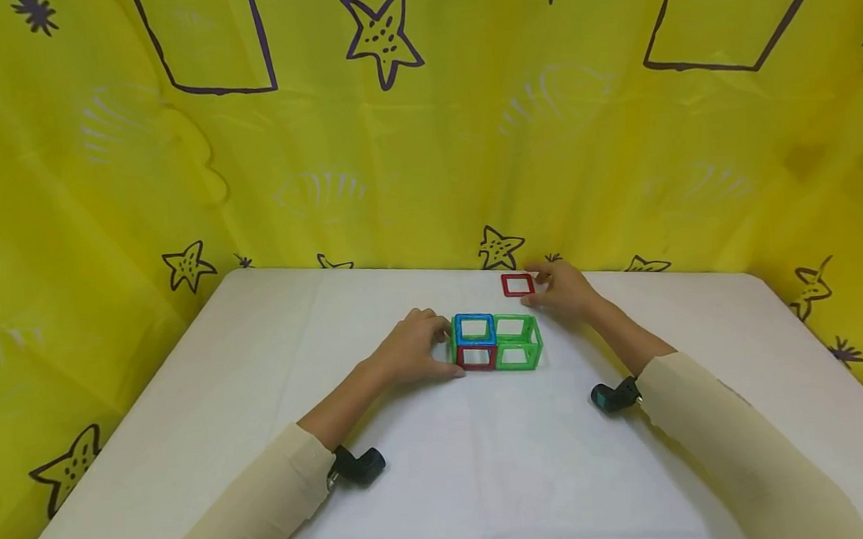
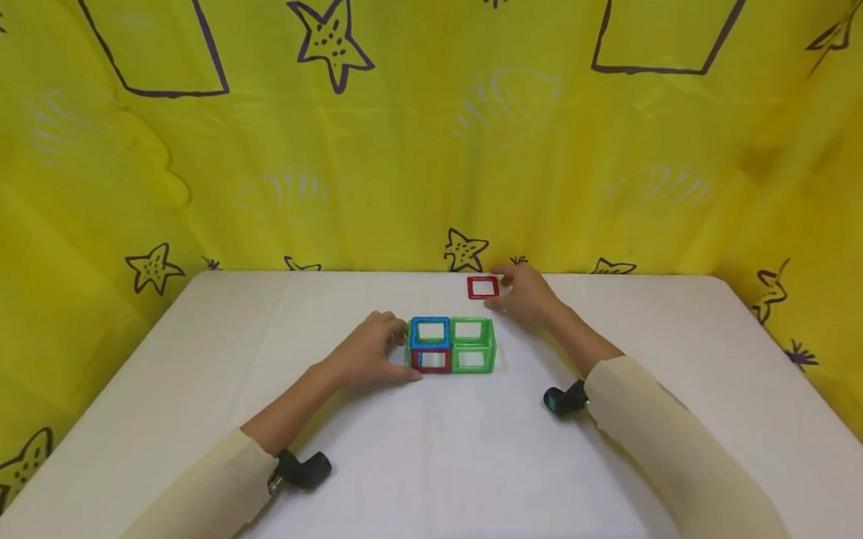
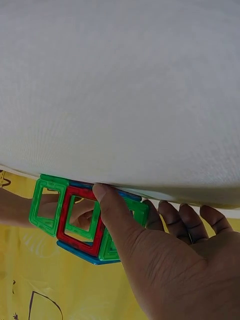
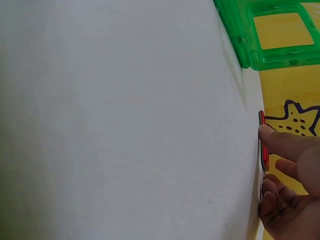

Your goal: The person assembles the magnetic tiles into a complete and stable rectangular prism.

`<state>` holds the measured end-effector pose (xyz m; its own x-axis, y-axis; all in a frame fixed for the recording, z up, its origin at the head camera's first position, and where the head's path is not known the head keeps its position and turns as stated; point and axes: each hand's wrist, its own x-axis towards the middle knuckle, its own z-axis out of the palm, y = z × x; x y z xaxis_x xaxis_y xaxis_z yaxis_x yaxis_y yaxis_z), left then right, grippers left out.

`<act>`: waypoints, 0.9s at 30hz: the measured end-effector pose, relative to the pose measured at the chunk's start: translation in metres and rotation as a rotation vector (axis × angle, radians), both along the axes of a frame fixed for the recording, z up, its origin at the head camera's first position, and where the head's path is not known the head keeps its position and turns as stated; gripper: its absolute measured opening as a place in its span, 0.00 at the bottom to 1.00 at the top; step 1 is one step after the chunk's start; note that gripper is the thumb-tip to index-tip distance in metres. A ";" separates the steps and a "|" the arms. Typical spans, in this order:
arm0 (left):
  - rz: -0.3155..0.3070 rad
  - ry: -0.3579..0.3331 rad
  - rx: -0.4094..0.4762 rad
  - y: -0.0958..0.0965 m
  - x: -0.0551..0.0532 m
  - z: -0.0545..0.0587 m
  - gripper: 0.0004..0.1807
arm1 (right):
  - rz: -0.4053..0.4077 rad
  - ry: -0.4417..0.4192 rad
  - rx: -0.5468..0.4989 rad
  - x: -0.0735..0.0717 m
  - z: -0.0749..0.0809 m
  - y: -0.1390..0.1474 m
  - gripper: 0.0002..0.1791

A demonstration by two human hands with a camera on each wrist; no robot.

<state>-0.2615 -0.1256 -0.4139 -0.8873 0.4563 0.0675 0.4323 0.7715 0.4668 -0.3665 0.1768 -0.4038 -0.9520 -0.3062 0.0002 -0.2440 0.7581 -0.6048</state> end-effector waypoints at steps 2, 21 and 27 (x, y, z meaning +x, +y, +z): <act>0.000 -0.004 -0.001 0.000 0.001 0.001 0.38 | -0.006 -0.008 0.013 -0.002 0.001 -0.001 0.37; -0.011 0.002 -0.006 0.001 0.002 0.003 0.37 | 0.067 -0.029 -0.017 0.001 0.003 0.004 0.28; -0.006 0.016 -0.023 0.001 0.001 0.003 0.38 | 0.062 -0.024 -0.080 0.004 0.002 0.012 0.28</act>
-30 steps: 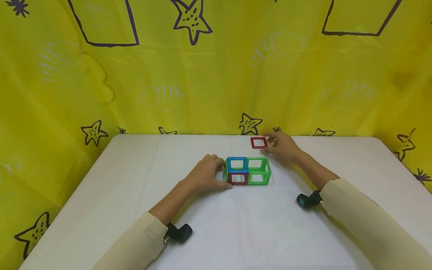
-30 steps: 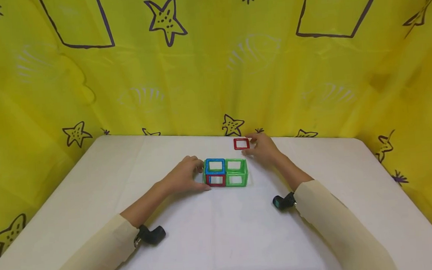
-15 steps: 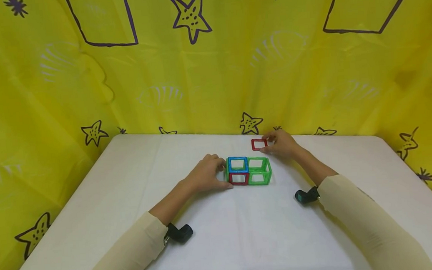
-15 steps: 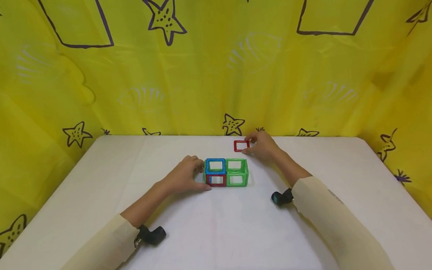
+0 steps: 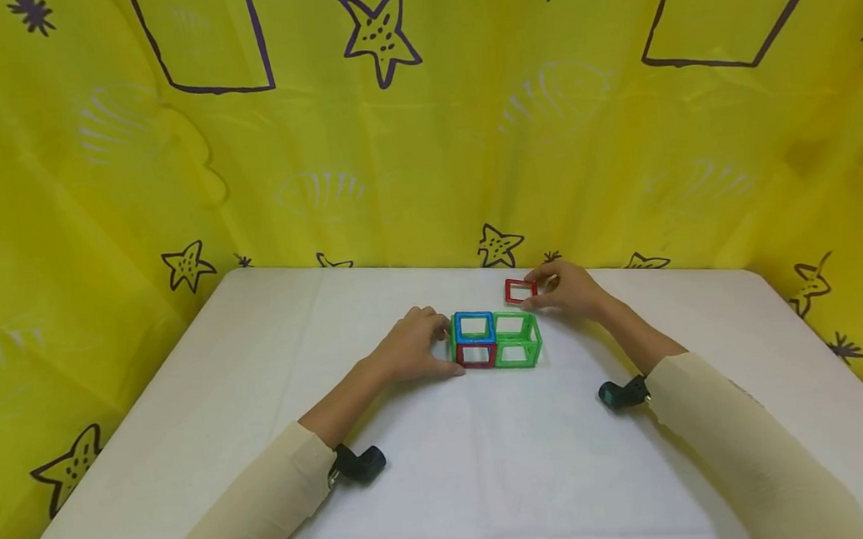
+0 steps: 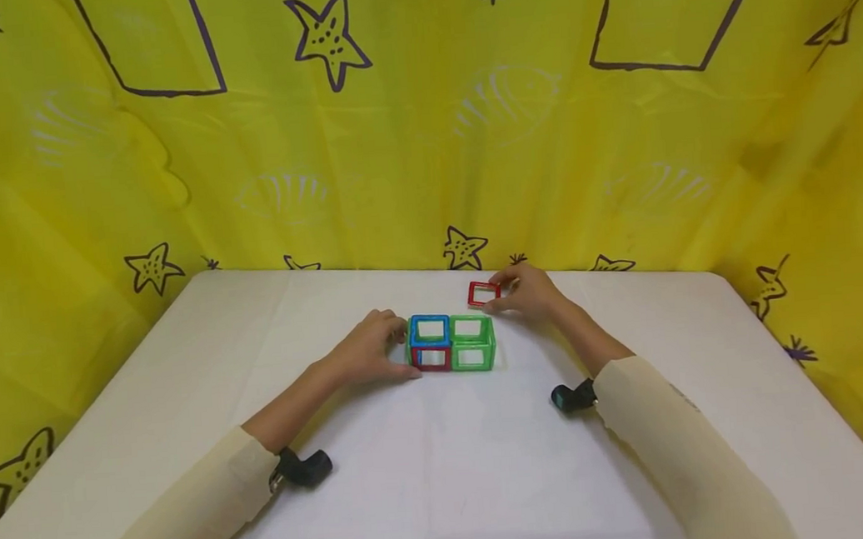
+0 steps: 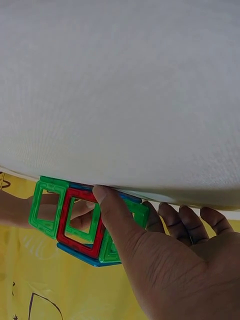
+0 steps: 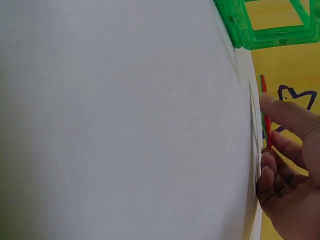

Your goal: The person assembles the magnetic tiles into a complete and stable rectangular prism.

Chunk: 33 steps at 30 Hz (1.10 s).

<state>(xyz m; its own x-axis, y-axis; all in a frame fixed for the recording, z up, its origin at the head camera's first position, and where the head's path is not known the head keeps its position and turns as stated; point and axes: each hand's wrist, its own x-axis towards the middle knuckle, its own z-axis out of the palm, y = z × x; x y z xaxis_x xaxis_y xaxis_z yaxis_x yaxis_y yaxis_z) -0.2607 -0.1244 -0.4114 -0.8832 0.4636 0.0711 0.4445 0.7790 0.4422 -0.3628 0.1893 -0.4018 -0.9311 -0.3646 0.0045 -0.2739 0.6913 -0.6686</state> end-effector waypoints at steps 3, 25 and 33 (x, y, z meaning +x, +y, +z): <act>0.000 0.001 -0.003 -0.001 0.000 0.000 0.38 | 0.016 0.006 -0.045 0.005 0.001 0.003 0.27; -0.003 -0.017 0.005 0.001 -0.002 -0.001 0.39 | 0.095 0.035 -0.182 0.055 0.034 -0.002 0.28; -0.003 -0.010 0.003 0.000 -0.002 0.000 0.38 | 0.185 0.047 -0.212 0.076 0.036 -0.007 0.26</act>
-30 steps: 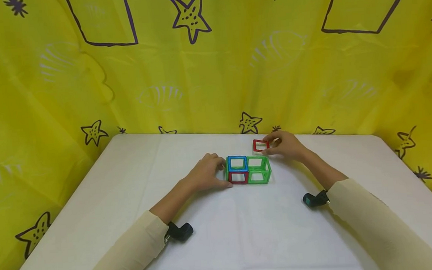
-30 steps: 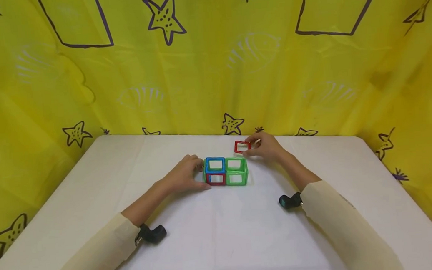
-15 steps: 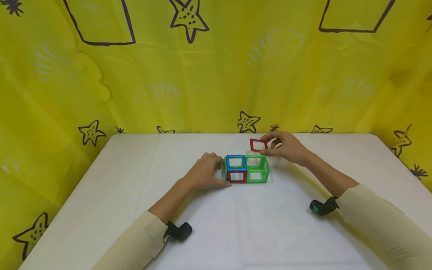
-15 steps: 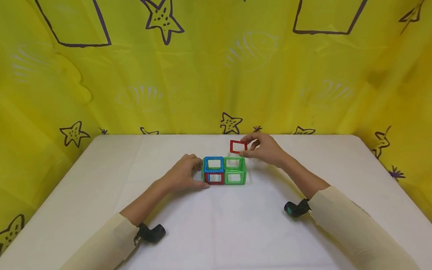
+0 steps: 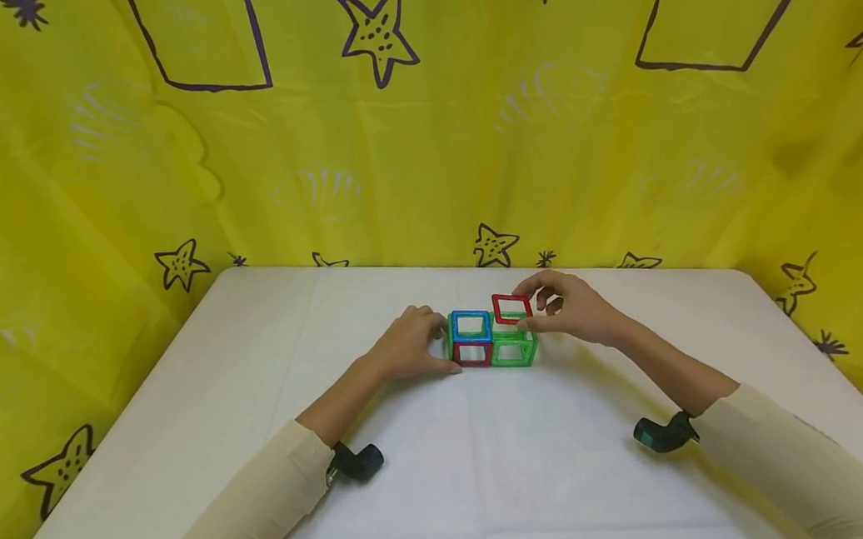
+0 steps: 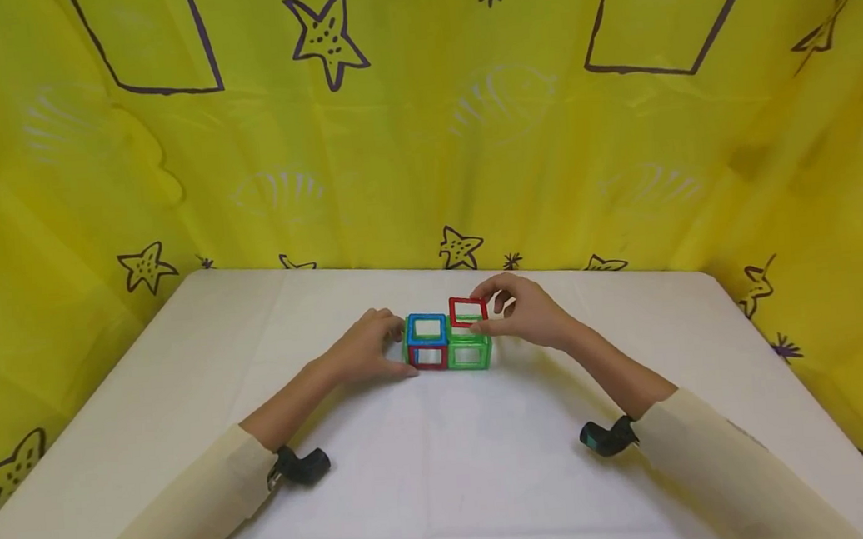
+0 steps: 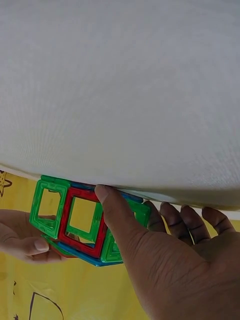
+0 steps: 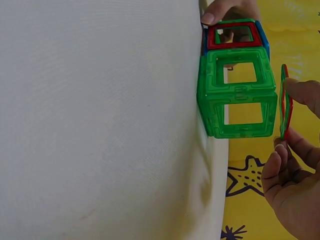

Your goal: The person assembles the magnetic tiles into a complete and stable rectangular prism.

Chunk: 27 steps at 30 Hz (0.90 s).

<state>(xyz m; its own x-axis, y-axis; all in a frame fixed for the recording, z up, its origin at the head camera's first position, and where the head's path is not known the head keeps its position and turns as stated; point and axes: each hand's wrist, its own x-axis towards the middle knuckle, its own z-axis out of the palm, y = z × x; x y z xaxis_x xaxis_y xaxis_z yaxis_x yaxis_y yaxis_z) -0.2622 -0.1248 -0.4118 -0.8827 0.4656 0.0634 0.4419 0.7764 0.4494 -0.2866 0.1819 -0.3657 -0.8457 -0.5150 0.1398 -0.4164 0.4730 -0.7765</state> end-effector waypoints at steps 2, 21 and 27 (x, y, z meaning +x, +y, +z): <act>-0.001 0.000 0.002 0.000 0.000 0.000 0.38 | 0.003 0.000 0.007 0.002 -0.002 0.000 0.26; 0.000 0.004 0.018 0.006 0.001 0.002 0.35 | 0.042 0.058 0.033 0.009 -0.011 0.006 0.23; 0.001 -0.004 -0.011 0.004 0.001 0.002 0.37 | 0.040 0.099 0.047 0.009 -0.008 0.008 0.22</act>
